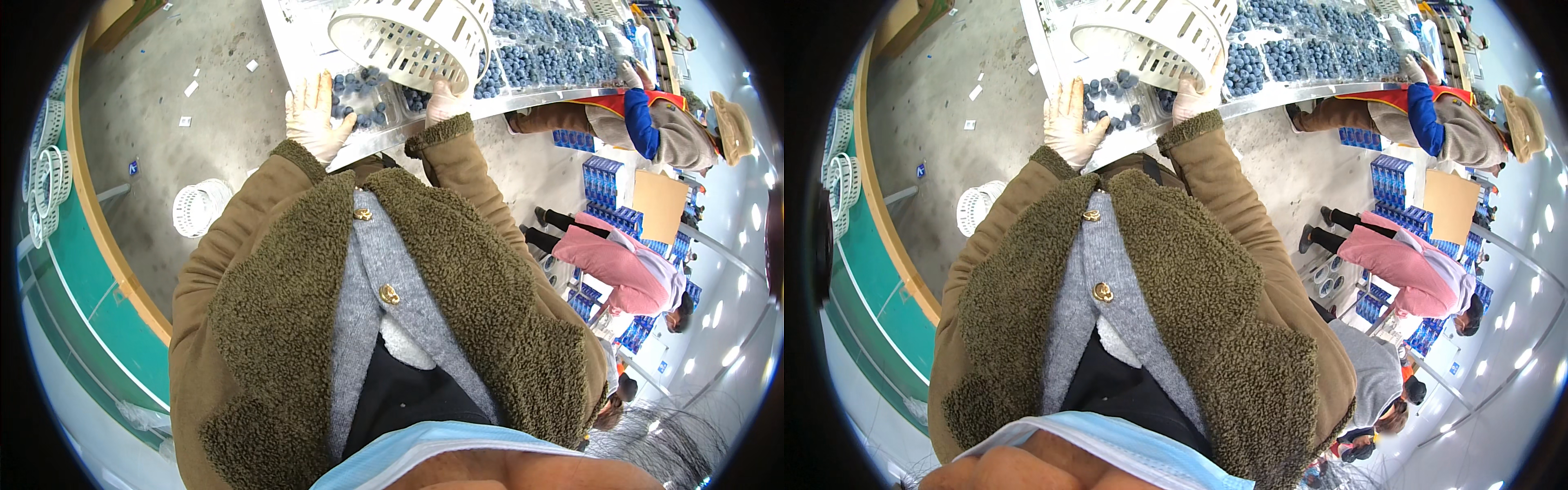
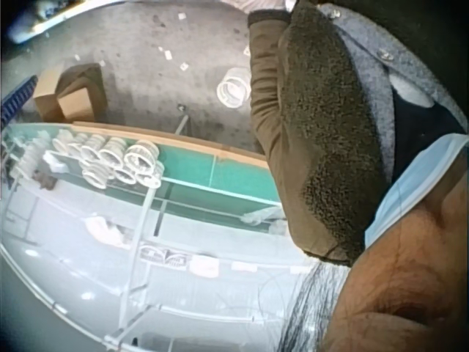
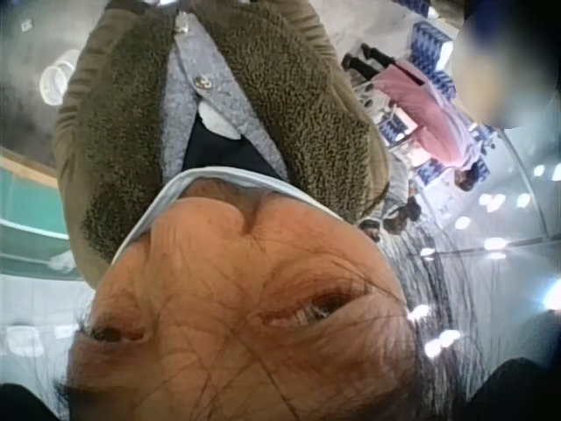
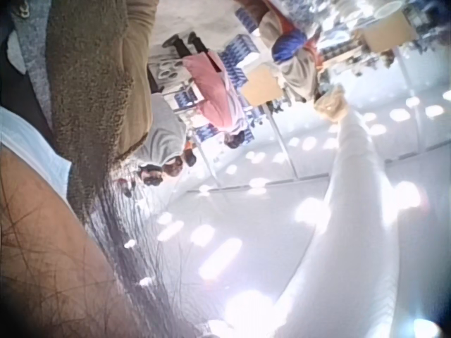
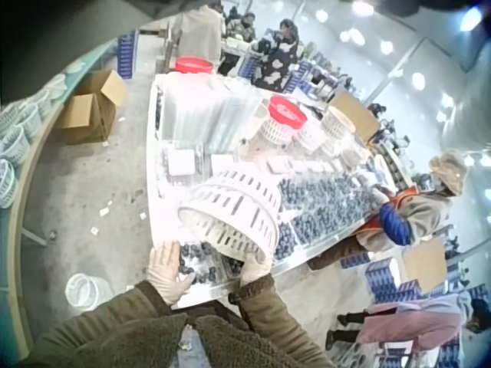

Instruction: The person transfers blueberries from a white basket into clear plastic clamshell containers on a stainless steel table. They then close the containers and place them on the table. The person repeats this process with multiple containers.

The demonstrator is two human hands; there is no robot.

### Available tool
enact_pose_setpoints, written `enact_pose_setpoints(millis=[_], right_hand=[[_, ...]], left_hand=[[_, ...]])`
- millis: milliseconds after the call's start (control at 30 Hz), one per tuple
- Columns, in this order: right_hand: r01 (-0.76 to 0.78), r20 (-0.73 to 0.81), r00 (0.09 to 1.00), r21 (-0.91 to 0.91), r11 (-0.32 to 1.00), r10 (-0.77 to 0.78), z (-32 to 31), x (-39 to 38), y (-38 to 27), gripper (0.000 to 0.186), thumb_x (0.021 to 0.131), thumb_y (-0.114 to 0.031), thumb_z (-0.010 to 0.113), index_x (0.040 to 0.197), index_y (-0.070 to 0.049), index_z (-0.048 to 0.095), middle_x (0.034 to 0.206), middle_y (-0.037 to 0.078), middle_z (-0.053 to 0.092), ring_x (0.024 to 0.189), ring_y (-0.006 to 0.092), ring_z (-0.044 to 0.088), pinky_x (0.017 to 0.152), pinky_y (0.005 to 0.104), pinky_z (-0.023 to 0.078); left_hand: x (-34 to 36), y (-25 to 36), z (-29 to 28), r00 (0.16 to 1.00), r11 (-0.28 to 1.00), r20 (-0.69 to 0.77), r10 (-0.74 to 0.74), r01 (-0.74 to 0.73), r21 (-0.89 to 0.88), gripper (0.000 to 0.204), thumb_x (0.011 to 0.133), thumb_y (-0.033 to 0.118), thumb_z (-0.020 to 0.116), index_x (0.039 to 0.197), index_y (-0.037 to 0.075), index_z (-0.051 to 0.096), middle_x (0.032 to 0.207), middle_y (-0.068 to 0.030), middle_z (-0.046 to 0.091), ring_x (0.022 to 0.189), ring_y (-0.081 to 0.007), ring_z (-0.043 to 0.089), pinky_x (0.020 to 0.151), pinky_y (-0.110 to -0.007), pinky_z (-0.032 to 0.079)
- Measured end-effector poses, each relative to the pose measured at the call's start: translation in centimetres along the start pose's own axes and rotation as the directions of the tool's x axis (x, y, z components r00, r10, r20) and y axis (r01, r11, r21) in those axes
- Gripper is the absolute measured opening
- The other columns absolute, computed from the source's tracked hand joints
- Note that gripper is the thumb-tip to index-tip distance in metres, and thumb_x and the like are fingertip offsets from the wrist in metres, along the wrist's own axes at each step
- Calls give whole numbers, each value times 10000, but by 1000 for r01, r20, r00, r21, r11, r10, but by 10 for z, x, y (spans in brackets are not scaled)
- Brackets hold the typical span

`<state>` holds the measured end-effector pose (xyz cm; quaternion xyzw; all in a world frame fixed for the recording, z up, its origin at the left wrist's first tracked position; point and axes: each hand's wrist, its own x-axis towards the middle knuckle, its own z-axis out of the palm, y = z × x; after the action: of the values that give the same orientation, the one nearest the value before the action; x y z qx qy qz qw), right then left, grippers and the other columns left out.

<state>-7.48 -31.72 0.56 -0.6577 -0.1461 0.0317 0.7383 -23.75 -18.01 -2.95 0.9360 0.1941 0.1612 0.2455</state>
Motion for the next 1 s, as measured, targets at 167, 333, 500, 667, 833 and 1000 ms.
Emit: enact_pose_setpoints(millis=[167,333,500,667,833,1000], right_hand=[[-135,-85,986,83,987,141,12,-11,-35,565,694,145,372,1243,9,377,1134,141,510,946,209,559,846,299,489],[-218,57,976,216,952,211,18,-10,-56,657,635,107,414,1280,32,317,1141,185,476,965,288,553,797,376,518],[57,515,852,-275,960,97,48,-12,-67,566,705,58,484,1258,44,362,1123,178,519,980,223,541,835,301,464],[-369,901,368,-82,926,227,93,-41,-69,895,746,37,562,1411,-81,-25,1299,209,377,989,208,534,828,300,463],[-511,912,350,-4,860,212,102,-39,-50,876,809,-58,623,1423,-136,4,1357,215,291,940,191,570,753,261,501],[-438,877,382,-106,893,291,92,-35,-32,673,878,-36,476,1422,-115,88,1288,206,400,910,171,578,789,291,497]], left_hand=[[2,1,-8,992,999,123,-35,34,5,843,796,509,484,1398,26,146,1439,-180,185,1344,-320,131,1084,-455,53],[1,9,-37,994,949,71,-88,106,-298,1010,697,582,592,1383,-7,143,1406,-231,223,1311,-352,220,1080,-476,83],[-6,-7,-70,952,-175,214,-217,178,-968,555,758,122,675,1228,-5,409,1109,-137,560,934,-226,591,705,-303,551],[-67,-53,-97,608,-13,-19,-794,-48,-999,495,754,-4,548,1228,2,406,1112,-133,537,964,-228,559,852,-324,476],[-168,-130,-154,338,-1,-82,-937,-238,-971,523,730,-13,516,1236,-18,387,1153,-135,521,1027,-262,536,868,-359,483],[-253,-218,-227,-25,146,-146,-989,-339,-929,419,831,65,484,1237,3,402,1232,-161,471,1087,-299,493,901,-421,443]])
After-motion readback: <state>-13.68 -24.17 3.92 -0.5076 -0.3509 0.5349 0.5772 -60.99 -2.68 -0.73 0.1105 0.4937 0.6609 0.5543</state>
